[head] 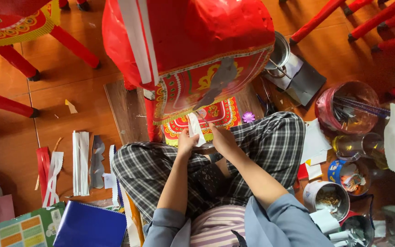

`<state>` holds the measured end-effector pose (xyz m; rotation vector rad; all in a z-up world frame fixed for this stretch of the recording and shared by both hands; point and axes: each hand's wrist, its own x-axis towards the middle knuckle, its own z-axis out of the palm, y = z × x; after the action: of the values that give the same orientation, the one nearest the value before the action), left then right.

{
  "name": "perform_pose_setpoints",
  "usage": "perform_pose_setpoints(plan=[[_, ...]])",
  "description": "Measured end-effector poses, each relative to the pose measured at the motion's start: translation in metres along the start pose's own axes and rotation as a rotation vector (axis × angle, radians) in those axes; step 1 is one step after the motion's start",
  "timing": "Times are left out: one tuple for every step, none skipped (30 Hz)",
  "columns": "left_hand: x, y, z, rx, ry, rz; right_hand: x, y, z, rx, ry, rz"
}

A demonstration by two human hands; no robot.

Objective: Decorating red paper horse figures with colorful paper ornaments and strips

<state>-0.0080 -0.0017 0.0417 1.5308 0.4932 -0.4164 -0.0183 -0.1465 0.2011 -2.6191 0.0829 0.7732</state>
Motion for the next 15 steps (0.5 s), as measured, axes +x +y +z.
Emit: perform_pose_setpoints(plan=[[-0.004,0.006,0.0,-0.005,-0.012,-0.014,0.001,-0.005,-0.005,-0.04,0.002,-0.005],[0.001,-0.001,0.002,0.003,-0.017,-0.012,0.005,-0.004,-0.004,-0.033,0.005,-0.001],[0.006,-0.008,0.004,0.059,-0.01,-0.023,0.009,-0.004,-0.003,-0.033,0.027,-0.022],[0.012,-0.015,0.006,0.116,-0.004,-0.033,0.014,-0.004,-0.002,-0.034,0.049,-0.042],[0.011,-0.013,0.007,0.122,-0.007,-0.03,0.013,-0.007,-0.005,-0.028,0.054,-0.039],[0.01,-0.012,0.007,0.099,0.001,-0.048,0.013,-0.009,-0.007,-0.032,0.051,-0.033],[0.008,-0.013,0.007,0.074,0.011,-0.07,0.011,-0.012,-0.008,-0.037,0.045,-0.027],[0.009,-0.015,0.006,0.078,0.009,-0.071,0.008,-0.016,-0.012,-0.033,0.045,-0.025],[0.011,-0.016,0.006,0.088,0.009,-0.07,0.006,-0.021,-0.017,-0.045,0.036,-0.017],[0.013,-0.018,0.005,0.098,0.01,-0.07,0.004,-0.025,-0.022,-0.058,0.026,-0.01],[0.013,-0.018,0.005,0.1,0.008,-0.069,0.007,-0.029,-0.029,-0.056,0.028,-0.01],[0.013,-0.018,0.005,0.108,0.016,-0.067,0.009,-0.032,-0.037,-0.052,0.033,0.012],[0.013,-0.018,0.006,0.114,0.024,-0.064,0.012,-0.035,-0.045,-0.049,0.038,0.032],[0.011,-0.015,0.007,0.113,0.023,-0.061,0.009,-0.041,-0.05,-0.05,0.04,0.032],[0.009,-0.012,0.008,0.101,0.027,-0.063,0.006,-0.048,-0.055,0.078,0.027,0.124]])
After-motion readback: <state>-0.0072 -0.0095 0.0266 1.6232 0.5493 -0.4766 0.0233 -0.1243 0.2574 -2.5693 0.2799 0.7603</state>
